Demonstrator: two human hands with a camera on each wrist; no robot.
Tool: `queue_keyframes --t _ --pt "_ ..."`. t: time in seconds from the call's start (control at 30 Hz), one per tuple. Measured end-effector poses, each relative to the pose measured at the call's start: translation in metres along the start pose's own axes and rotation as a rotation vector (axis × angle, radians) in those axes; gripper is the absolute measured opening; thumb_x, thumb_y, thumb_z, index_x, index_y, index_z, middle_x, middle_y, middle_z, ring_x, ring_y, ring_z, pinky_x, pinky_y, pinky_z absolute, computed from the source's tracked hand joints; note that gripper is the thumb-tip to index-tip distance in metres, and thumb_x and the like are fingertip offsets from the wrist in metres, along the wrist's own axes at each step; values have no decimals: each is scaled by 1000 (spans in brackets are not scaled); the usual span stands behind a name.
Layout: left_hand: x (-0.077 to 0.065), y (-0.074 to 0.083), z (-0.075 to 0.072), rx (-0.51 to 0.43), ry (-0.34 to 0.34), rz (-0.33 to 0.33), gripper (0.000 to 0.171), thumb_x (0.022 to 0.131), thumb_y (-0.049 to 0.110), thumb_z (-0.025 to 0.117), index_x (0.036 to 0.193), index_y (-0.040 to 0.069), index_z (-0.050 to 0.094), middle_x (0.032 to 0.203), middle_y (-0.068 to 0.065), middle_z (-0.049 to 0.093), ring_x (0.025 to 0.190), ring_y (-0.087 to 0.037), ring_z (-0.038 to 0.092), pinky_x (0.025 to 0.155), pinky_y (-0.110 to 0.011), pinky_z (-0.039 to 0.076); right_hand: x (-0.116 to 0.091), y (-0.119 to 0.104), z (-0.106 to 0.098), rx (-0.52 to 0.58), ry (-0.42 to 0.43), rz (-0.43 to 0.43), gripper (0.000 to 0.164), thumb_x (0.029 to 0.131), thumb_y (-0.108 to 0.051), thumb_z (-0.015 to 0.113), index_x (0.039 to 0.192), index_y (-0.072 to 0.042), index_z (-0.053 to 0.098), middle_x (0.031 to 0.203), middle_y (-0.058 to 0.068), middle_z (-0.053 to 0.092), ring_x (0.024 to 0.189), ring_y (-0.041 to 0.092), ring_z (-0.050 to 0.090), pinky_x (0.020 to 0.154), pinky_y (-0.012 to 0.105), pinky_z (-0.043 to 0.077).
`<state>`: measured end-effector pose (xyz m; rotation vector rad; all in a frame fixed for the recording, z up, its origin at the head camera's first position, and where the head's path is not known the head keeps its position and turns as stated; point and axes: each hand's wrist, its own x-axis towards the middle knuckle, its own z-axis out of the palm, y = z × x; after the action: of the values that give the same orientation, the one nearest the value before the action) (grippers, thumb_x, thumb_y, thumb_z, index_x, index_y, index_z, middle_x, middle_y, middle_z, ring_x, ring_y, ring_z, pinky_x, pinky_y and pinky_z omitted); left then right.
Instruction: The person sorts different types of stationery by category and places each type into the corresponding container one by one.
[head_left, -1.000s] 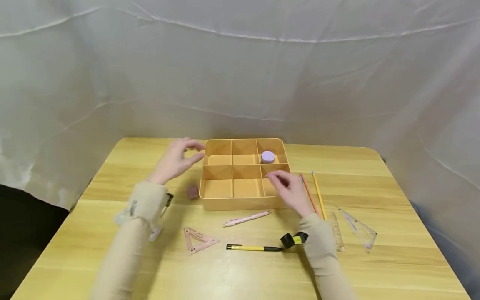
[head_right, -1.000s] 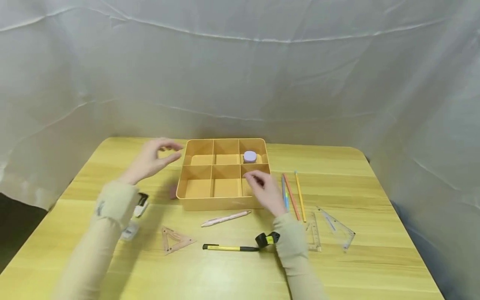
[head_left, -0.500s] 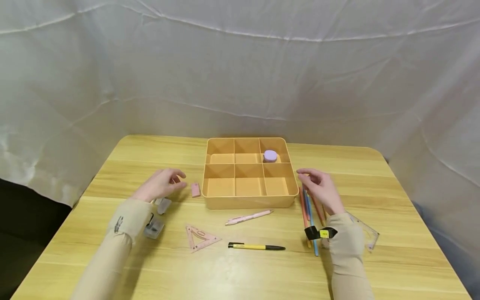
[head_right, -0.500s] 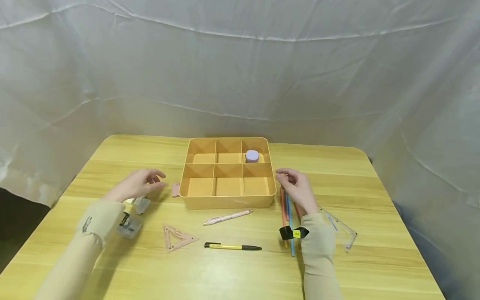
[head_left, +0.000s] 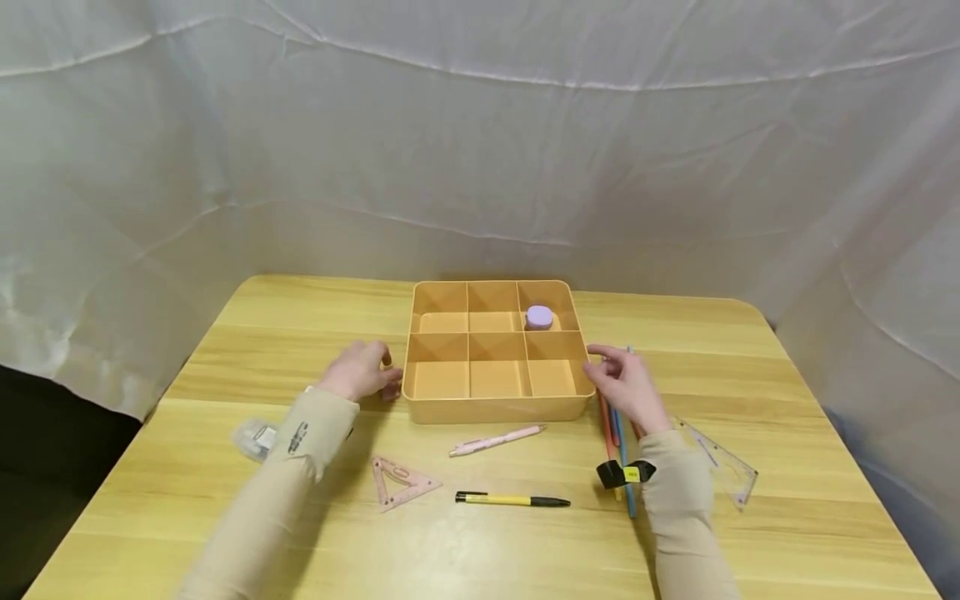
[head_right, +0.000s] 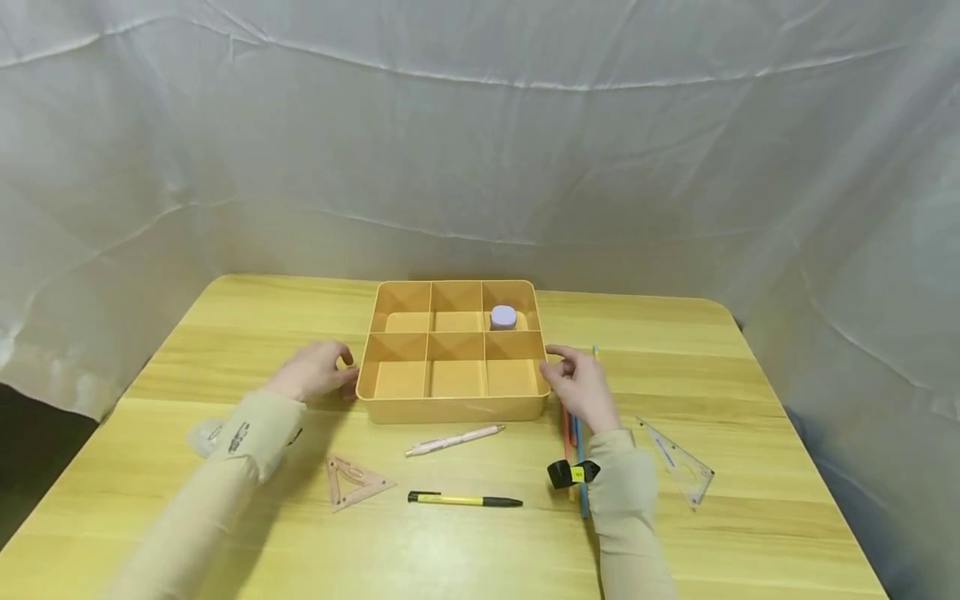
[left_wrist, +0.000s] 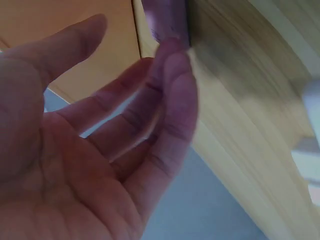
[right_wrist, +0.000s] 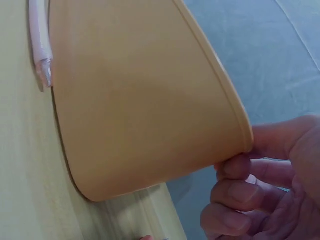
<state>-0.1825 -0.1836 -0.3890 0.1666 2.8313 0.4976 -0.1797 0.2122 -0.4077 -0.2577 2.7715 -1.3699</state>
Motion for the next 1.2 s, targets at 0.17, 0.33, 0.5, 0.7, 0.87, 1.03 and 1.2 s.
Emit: queue_keyframes --t 0.17,0.33,0.5,0.7,0.87,1.03,1.2 --pt "0 5 11 34 13 -69 24 96 27 65 93 3 66 95 -17 70 86 -31 66 77 -46 57 -1 -2 3 -75 41 -40 41 97 -10 60 132 11 58 75 13 65 60 6 49 57 22 42" --pt "0 12 22 37 36 -117 19 94 24 65 95 5 61 95 -18 69 88 -36 67 76 -49 57 -3 -5 6 -135 81 -45 39 96 -7 58 130 13 60 70 6 58 62 11 48 60 22 41" --pt "-2 19 30 13 52 -138 21 94 17 64 105 0 57 97 -25 68 92 -45 68 78 -55 59 -4 -3 4 -143 96 -38 39 96 -6 57 130 12 60 71 7 59 64 12 50 62 22 42" --pt "-6 24 41 8 158 -122 11 94 12 62 94 3 56 88 -24 67 84 -48 68 70 -54 58 -3 0 0 -148 113 -48 38 94 -4 57 129 11 61 71 9 60 62 10 48 62 22 41" --pt "-9 29 53 26 257 -118 11 94 10 62 89 2 57 89 -30 67 84 -52 65 71 -58 57 -4 3 -2 -156 102 -50 39 95 -6 57 130 12 61 70 7 59 60 7 46 61 22 40" --pt "-11 30 58 -11 281 -142 12 95 12 62 92 1 58 94 -31 65 88 -51 63 76 -60 56 -2 5 -1 -168 113 -64 37 95 -4 58 128 12 62 68 6 57 59 8 46 61 22 40" --pt "-12 24 57 -45 294 -117 13 99 13 59 92 1 59 91 -28 65 87 -49 63 76 -57 54 3 5 3 -172 121 -68 37 94 -4 58 127 12 63 68 5 57 60 10 48 63 22 41"
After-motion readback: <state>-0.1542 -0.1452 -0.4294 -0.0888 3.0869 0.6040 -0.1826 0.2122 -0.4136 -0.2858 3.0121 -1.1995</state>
